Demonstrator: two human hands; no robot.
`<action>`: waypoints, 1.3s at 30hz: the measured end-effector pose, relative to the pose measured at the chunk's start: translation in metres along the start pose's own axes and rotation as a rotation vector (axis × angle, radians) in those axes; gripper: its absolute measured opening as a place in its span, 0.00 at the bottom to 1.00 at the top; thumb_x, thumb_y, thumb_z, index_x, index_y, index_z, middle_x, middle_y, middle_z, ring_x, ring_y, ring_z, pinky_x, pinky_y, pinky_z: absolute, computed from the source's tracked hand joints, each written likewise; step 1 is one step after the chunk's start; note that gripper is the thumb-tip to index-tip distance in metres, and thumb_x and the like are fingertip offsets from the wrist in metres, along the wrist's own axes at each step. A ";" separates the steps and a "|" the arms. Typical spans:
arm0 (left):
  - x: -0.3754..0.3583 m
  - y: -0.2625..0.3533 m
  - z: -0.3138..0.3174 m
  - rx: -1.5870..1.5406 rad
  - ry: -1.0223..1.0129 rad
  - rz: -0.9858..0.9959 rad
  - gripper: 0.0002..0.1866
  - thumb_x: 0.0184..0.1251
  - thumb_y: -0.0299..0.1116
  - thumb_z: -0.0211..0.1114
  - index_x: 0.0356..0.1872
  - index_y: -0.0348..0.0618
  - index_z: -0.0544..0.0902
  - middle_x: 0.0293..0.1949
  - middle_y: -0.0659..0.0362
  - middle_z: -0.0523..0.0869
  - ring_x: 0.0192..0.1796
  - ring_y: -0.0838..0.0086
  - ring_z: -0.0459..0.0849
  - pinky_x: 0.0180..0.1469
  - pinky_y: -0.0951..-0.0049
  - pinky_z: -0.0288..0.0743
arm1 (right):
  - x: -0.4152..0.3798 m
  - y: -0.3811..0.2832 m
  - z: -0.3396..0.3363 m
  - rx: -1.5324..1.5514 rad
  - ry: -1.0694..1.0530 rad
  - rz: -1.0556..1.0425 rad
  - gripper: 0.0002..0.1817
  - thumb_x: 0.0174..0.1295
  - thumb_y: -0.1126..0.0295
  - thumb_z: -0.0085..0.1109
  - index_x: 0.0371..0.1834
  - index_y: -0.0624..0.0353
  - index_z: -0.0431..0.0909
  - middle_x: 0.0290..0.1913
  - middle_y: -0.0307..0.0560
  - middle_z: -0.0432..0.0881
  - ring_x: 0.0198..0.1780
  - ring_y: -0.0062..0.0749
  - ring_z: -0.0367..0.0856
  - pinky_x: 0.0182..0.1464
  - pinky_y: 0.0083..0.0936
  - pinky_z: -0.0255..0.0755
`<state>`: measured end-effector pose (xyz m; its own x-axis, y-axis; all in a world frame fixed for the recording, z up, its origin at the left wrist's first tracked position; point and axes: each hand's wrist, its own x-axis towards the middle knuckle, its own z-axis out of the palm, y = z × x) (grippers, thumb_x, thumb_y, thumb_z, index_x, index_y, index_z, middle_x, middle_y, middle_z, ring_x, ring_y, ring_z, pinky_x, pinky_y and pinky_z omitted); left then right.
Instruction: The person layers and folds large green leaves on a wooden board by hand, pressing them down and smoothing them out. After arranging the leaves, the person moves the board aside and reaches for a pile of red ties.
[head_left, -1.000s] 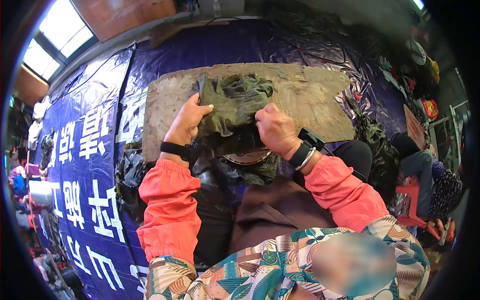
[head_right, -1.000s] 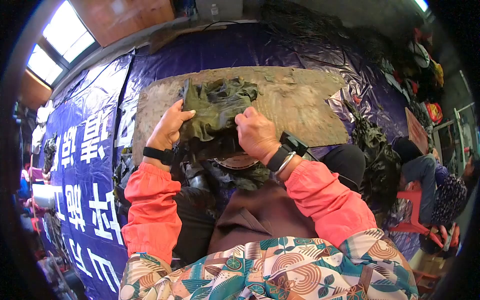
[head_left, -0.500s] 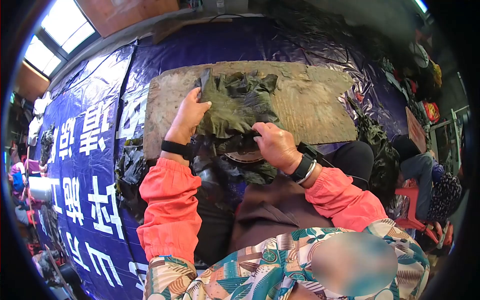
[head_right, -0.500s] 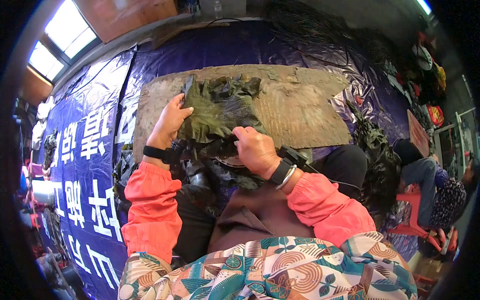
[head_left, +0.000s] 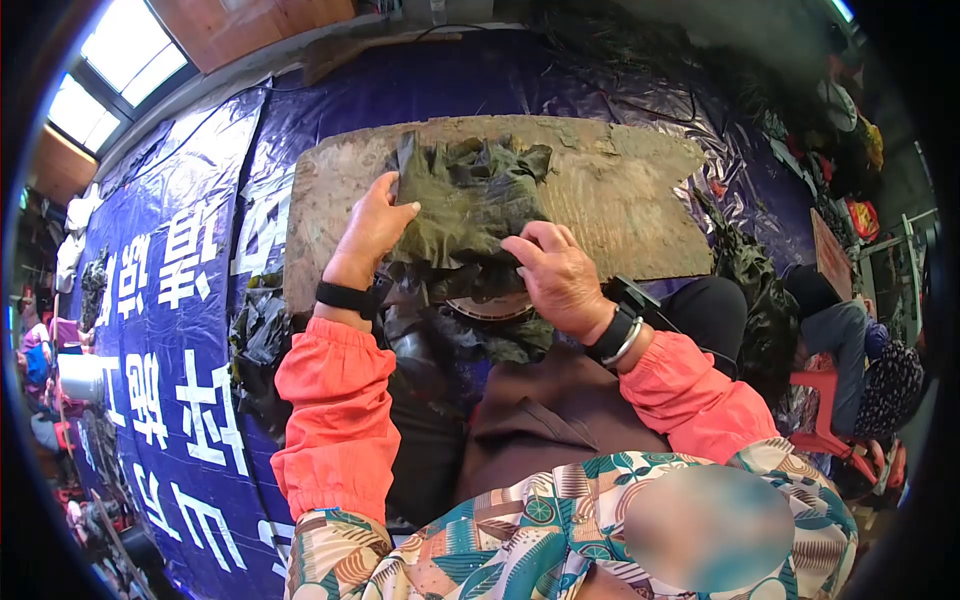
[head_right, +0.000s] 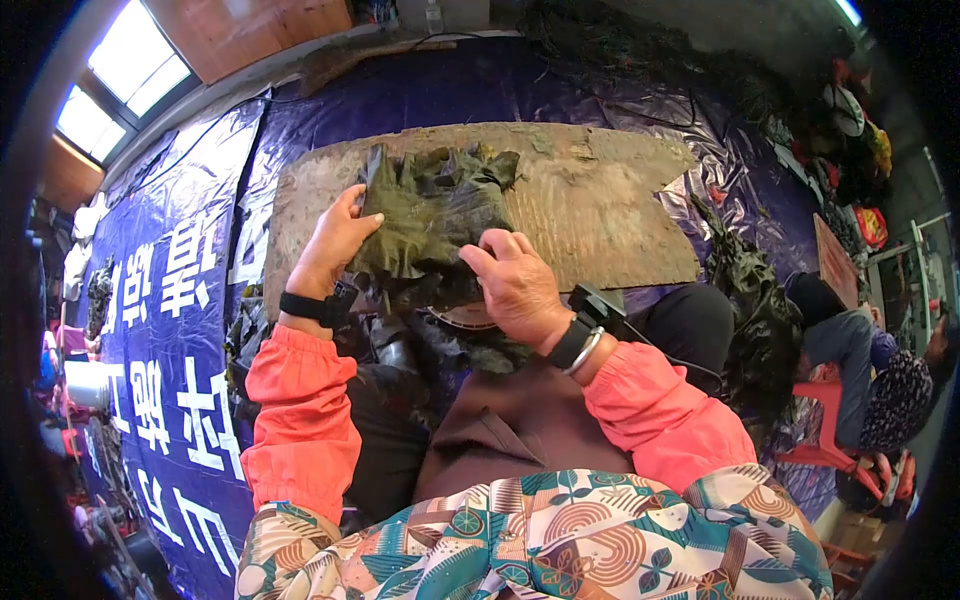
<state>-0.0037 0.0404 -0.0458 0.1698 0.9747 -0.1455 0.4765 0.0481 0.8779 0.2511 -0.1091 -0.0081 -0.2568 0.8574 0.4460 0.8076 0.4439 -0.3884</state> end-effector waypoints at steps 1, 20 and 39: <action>0.000 -0.002 0.001 -0.032 -0.007 0.003 0.35 0.59 0.32 0.71 0.68 0.36 0.70 0.58 0.40 0.82 0.61 0.57 0.81 0.63 0.65 0.73 | 0.002 -0.001 0.006 -0.036 0.015 -0.030 0.17 0.55 0.75 0.63 0.49 0.53 0.78 0.43 0.48 0.76 0.48 0.49 0.76 0.50 0.37 0.74; -0.046 0.033 -0.009 0.460 0.044 0.243 0.30 0.61 0.34 0.68 0.65 0.38 0.73 0.57 0.37 0.79 0.60 0.42 0.78 0.61 0.54 0.73 | 0.017 0.003 0.026 -0.125 -0.040 -0.063 0.09 0.54 0.76 0.56 0.38 0.54 0.78 0.41 0.46 0.76 0.47 0.46 0.76 0.47 0.38 0.74; -0.072 0.047 0.016 0.609 -0.059 0.704 0.07 0.54 0.30 0.68 0.33 0.41 0.86 0.43 0.55 0.83 0.51 0.58 0.80 0.56 0.60 0.73 | 0.041 0.026 0.016 0.443 -0.169 0.468 0.07 0.62 0.68 0.62 0.39 0.58 0.85 0.39 0.51 0.86 0.43 0.43 0.85 0.46 0.34 0.77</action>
<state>0.0200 -0.0305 -0.0014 0.6269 0.7221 0.2924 0.6143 -0.6890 0.3845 0.2530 -0.0584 -0.0123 -0.0409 0.9987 0.0311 0.5685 0.0489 -0.8212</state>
